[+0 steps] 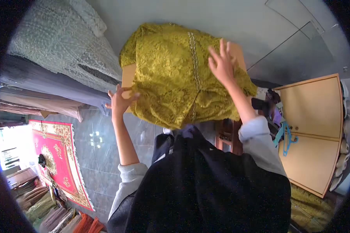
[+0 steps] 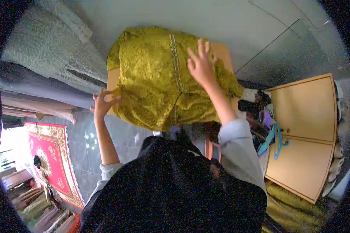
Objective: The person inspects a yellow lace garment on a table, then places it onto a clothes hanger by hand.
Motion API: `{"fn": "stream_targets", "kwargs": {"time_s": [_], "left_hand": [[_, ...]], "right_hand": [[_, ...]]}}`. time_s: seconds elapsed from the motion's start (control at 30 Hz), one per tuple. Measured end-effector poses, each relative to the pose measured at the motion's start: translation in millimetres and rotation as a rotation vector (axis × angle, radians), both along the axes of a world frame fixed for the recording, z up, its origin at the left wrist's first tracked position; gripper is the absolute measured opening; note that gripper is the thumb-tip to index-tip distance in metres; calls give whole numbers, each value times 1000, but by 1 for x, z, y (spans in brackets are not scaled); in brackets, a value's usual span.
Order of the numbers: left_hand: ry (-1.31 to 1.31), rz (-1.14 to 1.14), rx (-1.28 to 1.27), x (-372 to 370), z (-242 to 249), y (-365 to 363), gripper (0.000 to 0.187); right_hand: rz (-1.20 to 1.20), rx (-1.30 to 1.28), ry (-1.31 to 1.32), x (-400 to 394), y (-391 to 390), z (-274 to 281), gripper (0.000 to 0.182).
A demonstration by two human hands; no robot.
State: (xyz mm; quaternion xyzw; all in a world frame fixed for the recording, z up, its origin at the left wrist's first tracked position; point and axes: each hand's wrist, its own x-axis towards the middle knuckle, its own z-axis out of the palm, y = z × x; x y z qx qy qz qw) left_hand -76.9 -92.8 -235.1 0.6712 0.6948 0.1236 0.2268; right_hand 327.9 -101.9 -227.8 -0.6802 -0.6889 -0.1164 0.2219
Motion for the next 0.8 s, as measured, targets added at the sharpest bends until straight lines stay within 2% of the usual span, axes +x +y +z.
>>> {"fn": "stream_targets", "kwargs": {"time_s": [0.07, 0.1, 0.13, 0.17, 0.2, 0.23, 0.3, 0.33, 0.37, 0.43, 0.47, 0.53, 0.63, 0.7, 0.73, 0.77, 0.8], "left_hand": [[-151, -61, 285, 12, -29, 44, 55], [-1, 42, 183, 50, 9, 48, 51], [26, -26, 250, 66, -3, 71, 53], [56, -95, 316, 79, -15, 96, 56], [125, -115, 336, 102, -5, 109, 57], [194, -136, 354, 124, 3, 120, 59], [214, -265, 478, 145, 1, 147, 61], [132, -280, 433, 154, 3, 153, 51], [130, -276, 434, 157, 7, 158, 51], [300, -383, 282, 157, 11, 165, 35], [240, -381, 392, 153, 14, 158, 22], [49, -395, 626, 137, 21, 132, 18], [68, -310, 680, 110, 29, 66, 13], [87, -264, 601, 99, 26, 17, 15], [124, -238, 461, 95, 25, -3, 17], [159, -210, 322, 95, 24, -18, 20], [170, -214, 204, 97, 31, -26, 25]], "right_hand": [[-211, -180, 116, 32, 46, 8, 61], [-267, -261, 173, 46, 65, 5, 61], [-255, -249, 176, 52, 75, 3, 61], [-264, -438, 104, 55, 86, 2, 60], [-273, -627, 29, 59, 96, 1, 58], [-261, -701, 10, 63, 104, -2, 48], [-205, -672, 20, 65, 103, 1, 34], [-172, -570, 66, 66, 97, 4, 21], [-169, -568, 63, 68, 87, 10, 21], [-21, -321, 104, 72, 65, 16, 8], [58, -215, 87, 72, 50, 19, 6], [190, -33, 59, 71, 18, 21, 15], [258, -79, 57, 63, -35, 28, 15], [341, -158, 66, 56, -65, 23, 16], [376, -241, 60, 48, -76, 26, 16], [410, -450, 73, 44, -82, 29, 17], [458, -542, 131, 41, -82, 40, 18]]}}
